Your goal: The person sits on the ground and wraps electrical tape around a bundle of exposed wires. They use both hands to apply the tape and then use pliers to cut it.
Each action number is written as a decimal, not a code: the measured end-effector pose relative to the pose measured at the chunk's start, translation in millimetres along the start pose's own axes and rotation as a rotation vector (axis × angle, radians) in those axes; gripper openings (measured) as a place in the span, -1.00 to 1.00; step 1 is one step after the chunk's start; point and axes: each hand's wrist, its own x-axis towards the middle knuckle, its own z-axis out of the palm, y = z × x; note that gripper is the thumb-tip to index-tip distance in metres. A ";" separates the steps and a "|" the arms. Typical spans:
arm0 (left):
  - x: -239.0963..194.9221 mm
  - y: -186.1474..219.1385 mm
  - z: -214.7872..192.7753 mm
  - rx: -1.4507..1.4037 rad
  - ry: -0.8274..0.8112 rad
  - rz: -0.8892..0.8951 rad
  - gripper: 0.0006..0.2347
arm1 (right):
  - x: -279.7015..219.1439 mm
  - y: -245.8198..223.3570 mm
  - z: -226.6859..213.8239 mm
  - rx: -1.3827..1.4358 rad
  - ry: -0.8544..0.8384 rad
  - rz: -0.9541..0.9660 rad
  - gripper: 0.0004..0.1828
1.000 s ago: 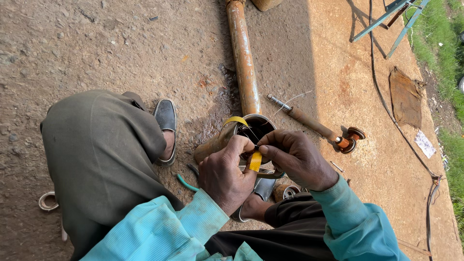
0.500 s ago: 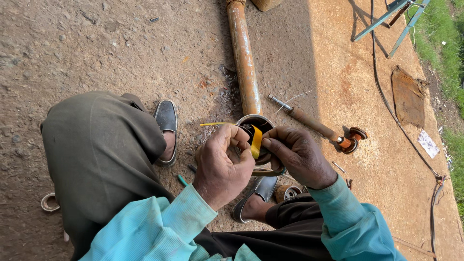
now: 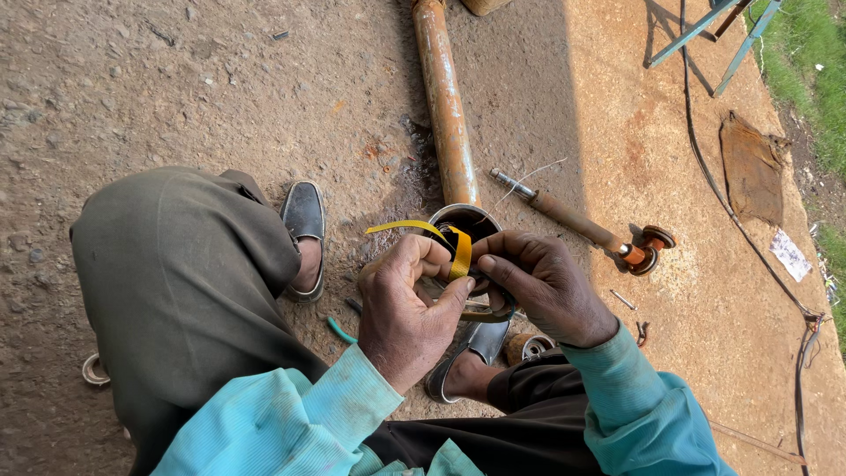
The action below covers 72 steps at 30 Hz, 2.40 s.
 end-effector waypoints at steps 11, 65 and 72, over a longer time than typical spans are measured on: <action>21.8 0.8 -19.2 -0.144 -0.358 -0.473 -0.82 | -10.9 5.5 6.6 -0.077 0.062 -0.115 -0.68; 54.2 -140.0 -336.7 0.612 0.497 0.237 -0.82 | -8.2 4.0 12.2 -0.503 0.205 -0.220 -0.83; 5.5 -254.9 -353.2 0.690 0.507 -0.273 -0.88 | 40.6 103.8 -109.7 -0.521 0.152 0.381 -0.62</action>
